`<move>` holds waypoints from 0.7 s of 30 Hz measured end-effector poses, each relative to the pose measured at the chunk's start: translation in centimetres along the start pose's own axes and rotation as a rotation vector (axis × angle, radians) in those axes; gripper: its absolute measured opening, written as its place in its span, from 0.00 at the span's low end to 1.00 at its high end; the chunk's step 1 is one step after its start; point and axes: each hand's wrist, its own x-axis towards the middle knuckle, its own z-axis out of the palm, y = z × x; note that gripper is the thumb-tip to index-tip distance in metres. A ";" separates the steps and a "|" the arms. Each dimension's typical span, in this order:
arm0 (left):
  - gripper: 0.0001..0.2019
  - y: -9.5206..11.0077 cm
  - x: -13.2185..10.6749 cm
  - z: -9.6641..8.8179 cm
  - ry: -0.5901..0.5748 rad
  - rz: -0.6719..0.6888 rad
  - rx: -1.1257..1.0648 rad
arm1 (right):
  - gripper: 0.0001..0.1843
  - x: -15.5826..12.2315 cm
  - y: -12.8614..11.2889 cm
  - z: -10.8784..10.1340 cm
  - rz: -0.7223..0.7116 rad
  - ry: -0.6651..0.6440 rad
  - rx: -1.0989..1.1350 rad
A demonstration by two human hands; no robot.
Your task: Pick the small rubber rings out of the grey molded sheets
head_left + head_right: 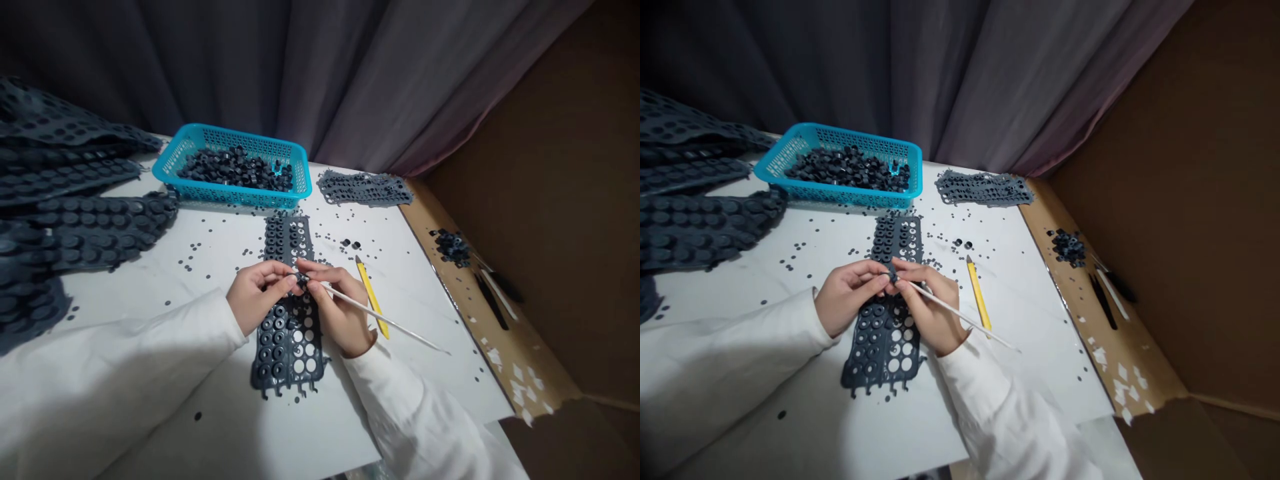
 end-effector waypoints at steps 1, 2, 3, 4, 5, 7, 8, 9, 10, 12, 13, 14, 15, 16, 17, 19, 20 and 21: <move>0.08 0.0 0.0 0.0 -0.001 0.003 0.003 | 0.02 0.0 0.0 0.0 0.028 0.000 0.032; 0.08 0.1 0.0 0.0 -0.003 0.004 0.004 | 0.02 0.0 0.1 0.0 0.051 0.001 0.064; 0.08 0.1 0.0 0.0 -0.005 0.005 0.004 | 0.02 0.1 0.1 0.0 0.070 0.003 0.097; 0.08 0.1 0.0 0.0 -0.006 0.005 0.005 | 0.02 0.1 0.2 0.0 0.084 0.007 0.133; 0.08 0.1 0.0 0.0 -0.006 0.007 0.009 | 0.02 0.1 0.2 0.0 0.093 0.016 0.172; 0.08 0.1 0.0 0.0 -0.006 0.012 0.023 | 0.02 0.2 0.2 0.0 0.112 0.032 0.238; 0.08 0.0 0.0 0.0 -0.005 0.015 0.030 | 0.02 0.3 0.2 0.0 0.123 0.035 0.259; 0.09 0.0 0.0 0.0 -0.003 0.019 0.035 | 0.02 0.3 0.2 0.0 0.135 0.033 0.273; 0.09 0.0 0.0 -0.1 -0.004 0.021 0.037 | 0.02 0.3 0.2 0.0 0.147 0.026 0.279; 0.09 0.0 0.0 -0.1 -0.003 0.024 0.039 | 0.03 0.4 0.0 0.0 0.169 0.008 0.280; 0.09 0.0 0.0 -0.1 -0.001 0.025 0.040 | 0.04 0.4 0.0 0.0 0.174 0.002 0.278; 0.09 0.0 0.0 -0.1 0.002 0.024 0.041 | 0.04 0.4 -0.1 0.0 0.177 -0.003 0.275; 0.09 0.0 0.0 -0.1 0.004 0.024 0.041 | 0.04 0.4 -0.1 0.0 0.178 -0.003 0.271; 0.09 0.0 0.0 -0.1 0.005 0.024 0.042 | 0.03 0.4 -0.1 0.0 0.175 0.000 0.265; 0.09 0.0 0.0 -0.1 0.006 0.023 0.042 | 0.03 0.4 -0.1 0.0 0.169 0.006 0.260; 0.09 0.0 0.0 0.0 0.008 0.018 0.041 | 0.02 0.4 -0.1 0.0 0.154 0.024 0.249; 0.09 0.0 0.0 0.0 0.010 0.017 0.040 | 0.02 0.3 -0.1 -0.1 0.146 0.031 0.238; 0.09 0.0 0.0 0.0 0.013 0.016 0.038 | 0.02 0.3 -0.1 -0.1 0.138 0.035 0.224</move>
